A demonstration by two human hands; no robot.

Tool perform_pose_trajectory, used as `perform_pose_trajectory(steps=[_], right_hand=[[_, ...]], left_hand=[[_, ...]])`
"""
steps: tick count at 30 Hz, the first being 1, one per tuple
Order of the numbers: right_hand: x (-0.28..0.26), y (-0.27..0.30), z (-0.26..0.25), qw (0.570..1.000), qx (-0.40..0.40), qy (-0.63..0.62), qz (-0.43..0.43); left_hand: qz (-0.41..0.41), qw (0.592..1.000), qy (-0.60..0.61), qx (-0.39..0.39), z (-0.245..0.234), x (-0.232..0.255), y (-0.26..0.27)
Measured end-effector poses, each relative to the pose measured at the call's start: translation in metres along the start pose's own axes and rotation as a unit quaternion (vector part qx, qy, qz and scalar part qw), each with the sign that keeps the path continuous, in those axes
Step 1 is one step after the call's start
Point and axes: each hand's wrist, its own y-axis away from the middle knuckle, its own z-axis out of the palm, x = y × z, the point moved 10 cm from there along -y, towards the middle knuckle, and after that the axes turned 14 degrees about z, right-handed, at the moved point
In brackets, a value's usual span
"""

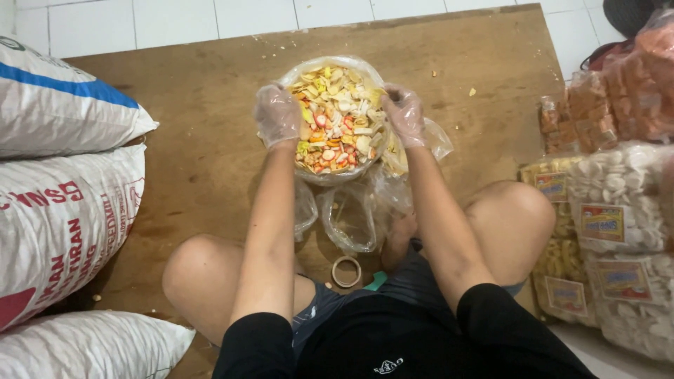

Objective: The person sits on the floor and uses gloved hands to scoop mixed snack pieces from a large bowl into a smaller plastic bag. The person repeatedly scoops and transfers the snacks, occasionally adjusting the bag's position.

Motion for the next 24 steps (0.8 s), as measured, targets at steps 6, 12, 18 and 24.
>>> perform_pose_trajectory(steps=[6,12,18,24], right_hand=[[-0.016,0.021,-0.016,0.994,0.015,-0.056,0.087],[0.002,-0.004,-0.066,0.997,0.012,-0.014,0.081],[0.007,0.014,-0.112,0.979,0.022,0.126,0.157],[0.070,0.000,-0.145,0.912,0.067,0.338,0.221]], left_hand=[[0.190,0.975,0.113,0.009,-0.051,0.131,0.027],[0.070,0.932,0.130,-0.331,0.033,0.191,0.088],[0.051,0.904,0.109,-0.409,0.168,0.167,0.172],[0.077,0.889,0.109,-0.438,0.142,0.207,0.192]])
